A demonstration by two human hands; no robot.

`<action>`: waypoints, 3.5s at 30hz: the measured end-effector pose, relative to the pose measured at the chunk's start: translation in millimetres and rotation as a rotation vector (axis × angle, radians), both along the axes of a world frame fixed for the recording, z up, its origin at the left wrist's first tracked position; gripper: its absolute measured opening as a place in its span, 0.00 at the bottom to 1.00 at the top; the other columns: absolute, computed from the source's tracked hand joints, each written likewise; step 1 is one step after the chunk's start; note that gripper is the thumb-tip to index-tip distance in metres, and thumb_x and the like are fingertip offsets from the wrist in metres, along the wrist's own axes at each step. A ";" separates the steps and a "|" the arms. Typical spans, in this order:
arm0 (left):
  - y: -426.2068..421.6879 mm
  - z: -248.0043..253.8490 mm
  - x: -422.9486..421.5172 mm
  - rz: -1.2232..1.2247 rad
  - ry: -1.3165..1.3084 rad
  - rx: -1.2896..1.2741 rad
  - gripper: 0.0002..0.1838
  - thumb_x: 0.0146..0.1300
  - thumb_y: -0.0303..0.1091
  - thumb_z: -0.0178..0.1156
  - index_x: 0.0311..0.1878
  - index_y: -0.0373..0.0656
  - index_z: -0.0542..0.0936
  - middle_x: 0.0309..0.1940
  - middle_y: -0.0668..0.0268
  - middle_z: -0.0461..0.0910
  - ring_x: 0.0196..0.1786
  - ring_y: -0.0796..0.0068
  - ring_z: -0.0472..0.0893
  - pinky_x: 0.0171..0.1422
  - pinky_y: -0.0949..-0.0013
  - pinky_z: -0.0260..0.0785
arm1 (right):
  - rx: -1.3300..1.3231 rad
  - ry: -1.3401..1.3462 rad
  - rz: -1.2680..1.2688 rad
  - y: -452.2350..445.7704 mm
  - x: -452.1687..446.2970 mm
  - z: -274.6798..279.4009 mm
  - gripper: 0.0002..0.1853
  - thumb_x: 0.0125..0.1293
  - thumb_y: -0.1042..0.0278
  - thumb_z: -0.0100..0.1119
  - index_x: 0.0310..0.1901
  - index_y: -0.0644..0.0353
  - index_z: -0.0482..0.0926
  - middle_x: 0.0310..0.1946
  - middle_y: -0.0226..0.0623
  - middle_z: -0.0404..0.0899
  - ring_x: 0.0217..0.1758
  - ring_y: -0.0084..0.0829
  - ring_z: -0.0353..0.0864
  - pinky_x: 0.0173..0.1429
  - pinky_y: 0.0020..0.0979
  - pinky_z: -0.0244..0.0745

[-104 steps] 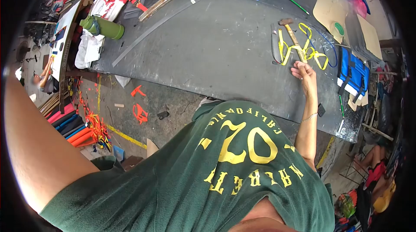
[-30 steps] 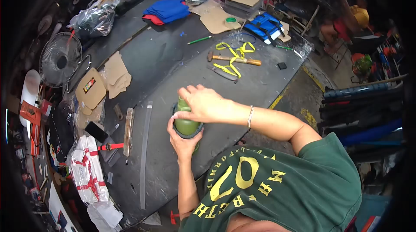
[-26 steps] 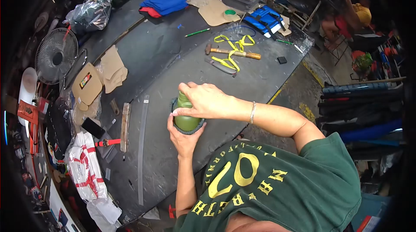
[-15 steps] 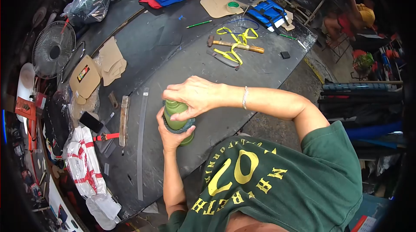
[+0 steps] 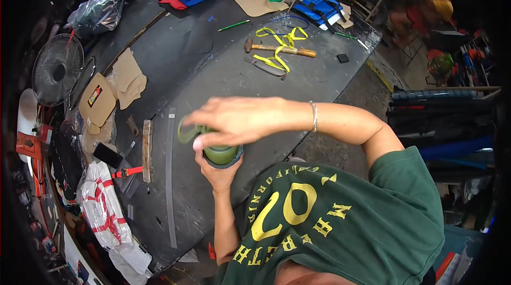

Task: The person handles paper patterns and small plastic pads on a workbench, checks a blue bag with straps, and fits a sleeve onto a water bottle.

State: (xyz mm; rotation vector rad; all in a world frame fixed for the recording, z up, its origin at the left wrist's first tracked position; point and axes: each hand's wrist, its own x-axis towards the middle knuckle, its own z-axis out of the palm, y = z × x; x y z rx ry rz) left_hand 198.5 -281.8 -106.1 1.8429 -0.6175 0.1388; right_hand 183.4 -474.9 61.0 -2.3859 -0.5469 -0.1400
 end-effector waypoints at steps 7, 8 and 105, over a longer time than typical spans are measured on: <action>7.0 1.1 -3.7 -0.113 0.060 0.039 0.58 0.34 0.39 0.88 0.69 0.37 0.63 0.61 0.54 0.73 0.61 0.59 0.78 0.67 0.59 0.70 | -0.072 -0.400 -0.101 5.1 -12.6 10.4 0.34 0.77 0.35 0.44 0.56 0.64 0.79 0.37 0.51 0.85 0.49 0.52 0.86 0.57 0.48 0.79; 5.2 2.3 -1.9 -0.118 0.012 0.053 0.58 0.34 0.39 0.88 0.69 0.37 0.63 0.61 0.54 0.74 0.61 0.59 0.78 0.67 0.58 0.70 | -0.232 -0.117 -0.192 1.3 -19.4 16.9 0.37 0.75 0.32 0.45 0.54 0.66 0.80 0.41 0.55 0.84 0.46 0.53 0.87 0.53 0.49 0.81; -27.2 324.8 15.6 -0.972 -0.572 -0.373 0.29 0.69 0.47 0.55 0.67 0.38 0.68 0.64 0.42 0.73 0.62 0.45 0.78 0.69 0.42 0.69 | 1.001 0.165 -0.832 -79.9 -144.7 -265.6 0.32 0.64 0.77 0.55 0.71 0.58 0.66 0.29 0.28 0.69 0.23 0.18 0.67 0.24 0.22 0.69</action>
